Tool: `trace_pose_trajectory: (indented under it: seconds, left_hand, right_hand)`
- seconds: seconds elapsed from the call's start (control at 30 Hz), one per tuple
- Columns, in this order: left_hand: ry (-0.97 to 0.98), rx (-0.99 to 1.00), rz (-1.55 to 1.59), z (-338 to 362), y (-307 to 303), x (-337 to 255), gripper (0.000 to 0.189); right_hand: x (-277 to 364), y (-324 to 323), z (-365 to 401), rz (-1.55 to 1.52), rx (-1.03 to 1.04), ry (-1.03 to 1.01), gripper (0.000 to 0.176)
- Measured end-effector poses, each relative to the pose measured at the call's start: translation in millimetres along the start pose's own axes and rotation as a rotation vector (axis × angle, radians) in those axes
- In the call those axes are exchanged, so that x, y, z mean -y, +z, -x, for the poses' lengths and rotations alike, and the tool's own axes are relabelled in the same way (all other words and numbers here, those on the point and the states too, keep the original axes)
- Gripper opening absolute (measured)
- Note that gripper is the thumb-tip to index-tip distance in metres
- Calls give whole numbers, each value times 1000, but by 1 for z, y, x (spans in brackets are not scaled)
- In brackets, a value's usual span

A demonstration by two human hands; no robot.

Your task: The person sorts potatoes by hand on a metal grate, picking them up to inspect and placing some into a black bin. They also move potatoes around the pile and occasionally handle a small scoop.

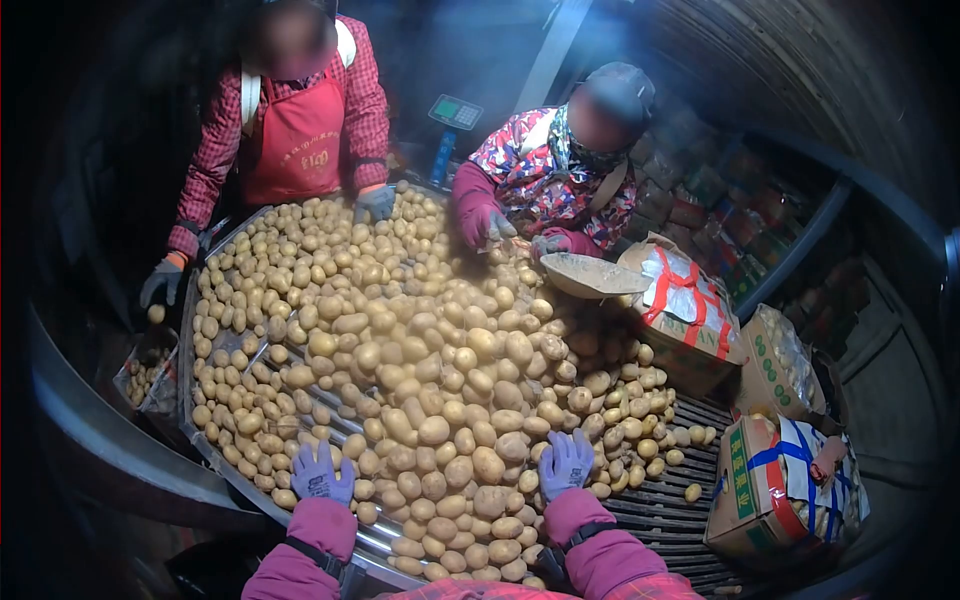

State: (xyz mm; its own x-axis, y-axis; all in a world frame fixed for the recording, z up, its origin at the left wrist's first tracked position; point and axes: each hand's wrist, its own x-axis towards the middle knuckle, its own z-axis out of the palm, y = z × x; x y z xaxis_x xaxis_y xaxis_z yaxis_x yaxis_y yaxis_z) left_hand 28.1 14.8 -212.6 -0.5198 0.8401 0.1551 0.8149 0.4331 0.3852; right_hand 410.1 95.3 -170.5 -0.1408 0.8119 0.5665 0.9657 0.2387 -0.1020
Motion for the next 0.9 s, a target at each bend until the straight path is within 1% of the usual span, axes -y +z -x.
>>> trace_pose_trajectory:
  seconds: [0.13,0.33,0.4,0.47,0.5,0.57,0.6,0.63,0.7,0.73,0.83,0.87,0.9]
  left_hand:
    - [34,-48,-10,1,7,4,56]
    - [50,-24,-25,1,13,11,56]
    - [26,21,-11,9,9,11,57]
    - [21,19,-2,0,14,10,58]
    - [11,3,9,-9,15,8,58]
    - [-8,43,-3,-1,17,13,59]
    - [26,32,33,0,16,15,58]
    - [15,67,24,7,12,18,59]
    - [-12,80,41,-1,7,10,59]
    - [-48,98,5,-3,8,9,62]
    - [-36,121,31,-5,3,8,66]
    - [-46,168,-35,-8,2,7,68]
    - [-14,157,-41,-14,0,3,64]
  right_hand:
    - [0,1,1,1,-9,-5,31]
    - [2,2,1,22,-52,-6,30]
    - [4,-3,9,24,-29,-5,30]
    - [-1,5,1,35,-84,-45,30]
    - [-2,4,-1,24,-69,-55,30]
    - [-2,3,0,29,-59,-49,30]
    - [-1,2,-1,17,-56,-35,30]
    - [0,1,1,4,-56,-20,31]
    - [1,-1,-5,3,-75,-30,30]
    - [0,0,-4,2,-73,-37,30]
    - [-3,1,-1,16,-67,-48,30]
    - [-5,1,-2,9,-83,-53,30]
    - [-5,3,-1,-8,-86,-63,29]
